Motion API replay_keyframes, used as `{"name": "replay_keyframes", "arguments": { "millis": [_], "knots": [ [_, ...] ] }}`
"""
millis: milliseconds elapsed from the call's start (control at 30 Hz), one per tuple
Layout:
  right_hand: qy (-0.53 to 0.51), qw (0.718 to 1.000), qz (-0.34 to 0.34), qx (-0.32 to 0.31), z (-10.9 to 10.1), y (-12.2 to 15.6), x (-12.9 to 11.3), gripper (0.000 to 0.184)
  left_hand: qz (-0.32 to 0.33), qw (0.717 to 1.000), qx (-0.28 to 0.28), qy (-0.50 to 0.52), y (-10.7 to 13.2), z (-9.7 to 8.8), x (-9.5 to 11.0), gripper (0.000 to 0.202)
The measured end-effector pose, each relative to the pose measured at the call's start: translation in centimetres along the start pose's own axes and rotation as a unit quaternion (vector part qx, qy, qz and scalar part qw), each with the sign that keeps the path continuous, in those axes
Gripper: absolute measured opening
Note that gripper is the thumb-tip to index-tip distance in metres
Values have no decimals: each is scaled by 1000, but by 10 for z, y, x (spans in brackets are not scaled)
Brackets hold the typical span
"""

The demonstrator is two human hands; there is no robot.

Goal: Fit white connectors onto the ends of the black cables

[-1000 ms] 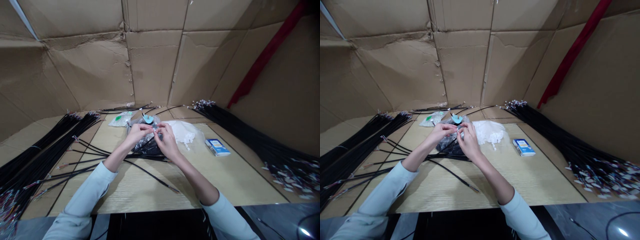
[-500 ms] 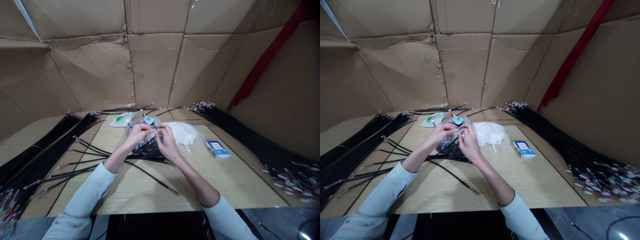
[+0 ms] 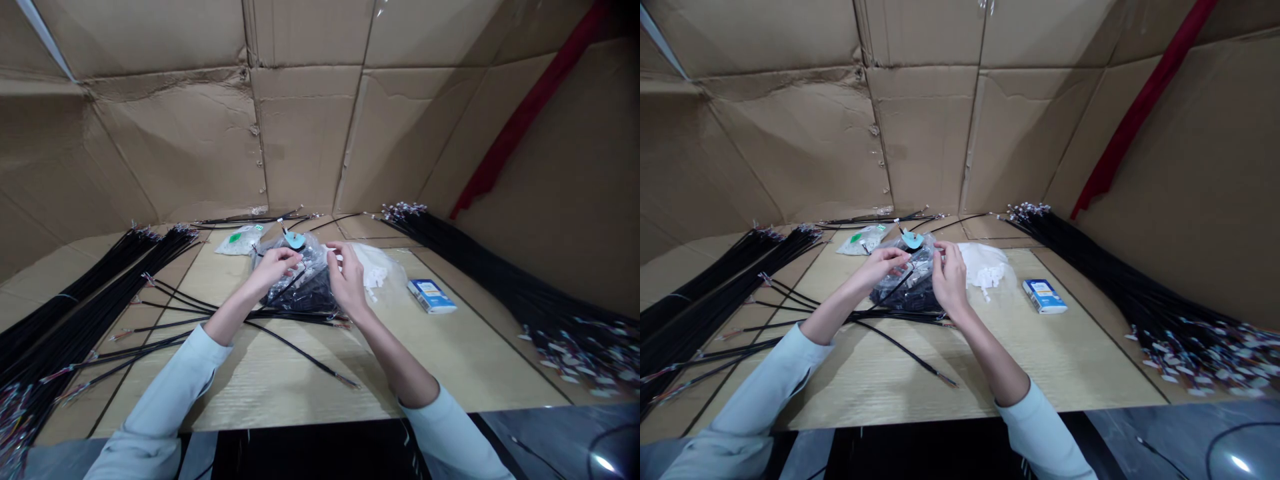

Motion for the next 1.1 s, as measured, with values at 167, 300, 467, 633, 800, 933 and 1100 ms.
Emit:
{"name": "replay_keyframes", "arguments": {
  "millis": [167,300,467,633,800,933,1100],
  "knots": [
    [28,997,69,-17,-1,-3,18,25,5,1000,-2,-1,0,-1,1,25],
    [26,983,160,-83,10,0,40,34,3,1000,2,19,-1,-3,0,25],
    [-68,961,212,-168,31,8,45,30,-21,999,18,33,-2,-6,-1,24],
    [-110,962,164,-190,37,10,24,18,-68,996,11,65,3,0,-6,18],
    [-158,961,147,-176,33,10,9,18,-81,994,11,71,6,4,-8,10],
    [-230,937,196,-178,37,13,11,21,-74,994,16,77,7,3,-6,10],
    [-302,907,248,-156,41,14,22,19,-77,994,11,74,9,7,-6,9]
  ]
}}
Point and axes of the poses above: each hand's wrist, its own y-axis away from the middle knuckle, its own z-axis out of the palm, x = y × z, the point moved 9 cm from there along -y, towards the middle knuckle, and after that the axes turned 5 degrees about x, right-handed, at the moved point
